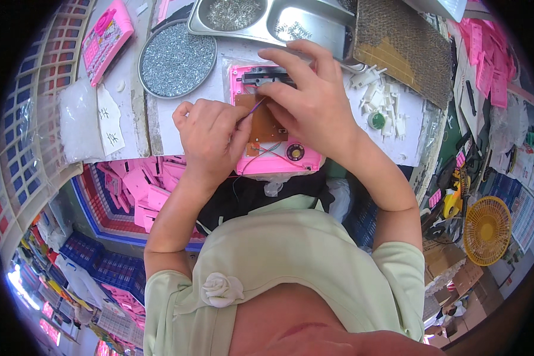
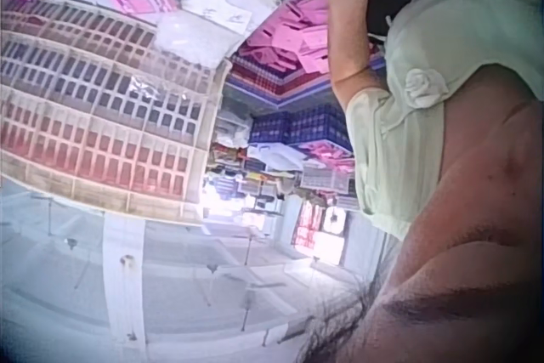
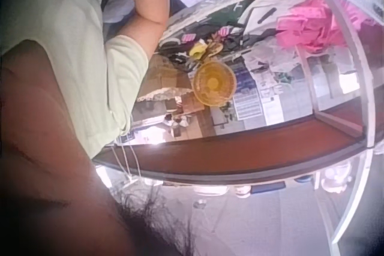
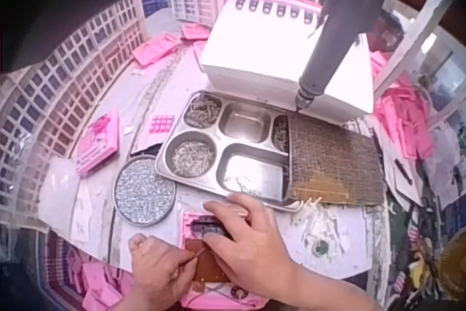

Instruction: Assembling the electronic components and plastic casing of a toy.

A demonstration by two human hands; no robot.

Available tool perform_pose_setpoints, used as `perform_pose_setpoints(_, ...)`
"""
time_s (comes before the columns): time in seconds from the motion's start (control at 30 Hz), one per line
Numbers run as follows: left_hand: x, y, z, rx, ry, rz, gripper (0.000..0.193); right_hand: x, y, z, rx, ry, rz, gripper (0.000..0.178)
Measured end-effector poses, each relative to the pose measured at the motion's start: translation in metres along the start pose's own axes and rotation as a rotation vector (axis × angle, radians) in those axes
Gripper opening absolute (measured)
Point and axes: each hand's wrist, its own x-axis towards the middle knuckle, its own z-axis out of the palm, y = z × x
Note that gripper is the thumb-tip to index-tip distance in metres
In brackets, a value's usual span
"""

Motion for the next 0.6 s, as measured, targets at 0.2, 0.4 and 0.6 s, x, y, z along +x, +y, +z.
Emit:
perform_pose_setpoints(0.2,0.0,-0.003,-0.001,-0.017,0.001,0.011,0.022,0.011,0.0,0.006,0.012,-0.05,-0.106,0.011)
perform_pose_setpoints(0.4,0.001,-0.009,-0.002,-0.051,0.003,0.015,0.019,0.003,0.009,0.01,0.018,0.0,-0.125,0.021)
perform_pose_setpoints(0.6,-0.003,-0.007,-0.005,-0.197,-0.1,-0.212,0.016,0.003,0.004,0.012,-0.024,0.015,-0.16,0.02)
